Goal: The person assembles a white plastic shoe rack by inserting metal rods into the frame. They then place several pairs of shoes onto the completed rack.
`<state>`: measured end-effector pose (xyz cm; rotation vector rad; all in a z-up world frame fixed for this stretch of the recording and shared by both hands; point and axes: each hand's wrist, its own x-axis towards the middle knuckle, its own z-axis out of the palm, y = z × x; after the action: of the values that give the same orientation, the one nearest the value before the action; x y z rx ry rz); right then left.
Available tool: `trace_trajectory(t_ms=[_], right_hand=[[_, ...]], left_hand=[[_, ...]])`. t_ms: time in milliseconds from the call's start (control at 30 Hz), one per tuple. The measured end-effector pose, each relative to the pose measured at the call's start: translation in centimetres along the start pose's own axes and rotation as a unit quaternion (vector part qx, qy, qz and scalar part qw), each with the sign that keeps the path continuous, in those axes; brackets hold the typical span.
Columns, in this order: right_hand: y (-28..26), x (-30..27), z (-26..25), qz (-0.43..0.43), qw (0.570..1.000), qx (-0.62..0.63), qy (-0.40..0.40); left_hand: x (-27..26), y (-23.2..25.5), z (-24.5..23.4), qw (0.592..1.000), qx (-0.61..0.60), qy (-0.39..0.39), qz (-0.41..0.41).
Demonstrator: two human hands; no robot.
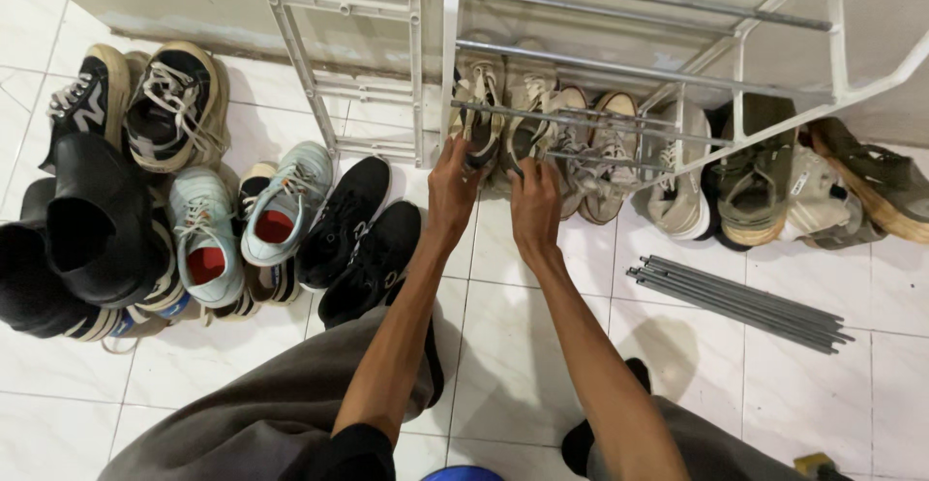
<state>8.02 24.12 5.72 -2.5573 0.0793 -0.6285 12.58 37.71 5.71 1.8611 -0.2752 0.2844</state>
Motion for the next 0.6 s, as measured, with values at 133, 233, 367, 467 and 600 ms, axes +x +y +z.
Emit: trace_trajectory(t_ms=[133, 233, 367, 467, 600], right_hand=[[0.0, 0.2, -0.3, 0.0, 1.0, 0.013, -0.01], [0.0, 0.3, -0.4, 0.002, 1.0, 0.008, -0.015], [-0.2, 0.7, -0.8, 0.024, 0.999, 0.019, -0.042], [-0.1, 0.6, -2.2, 0.065, 0.988, 0.098, -0.1], [1.1, 0.9, -4.2, 0.019, 0.985, 0.089, -0.144]], left_hand=[[-0.9, -0.4, 0.3, 1.0, 0.014, 0.001, -0.028], [-0.9, -0.5, 0.5, 0.999, 0.021, 0.014, -0.021], [-1.0, -0.4, 0.9, 0.997, 0.062, 0.023, -0.04], [-0.9, -0.6, 0.9, 0.993, 0.083, -0.002, -0.081], [-1.3, 0.0, 1.2, 0.978, 0.187, 0.078, 0.045]])
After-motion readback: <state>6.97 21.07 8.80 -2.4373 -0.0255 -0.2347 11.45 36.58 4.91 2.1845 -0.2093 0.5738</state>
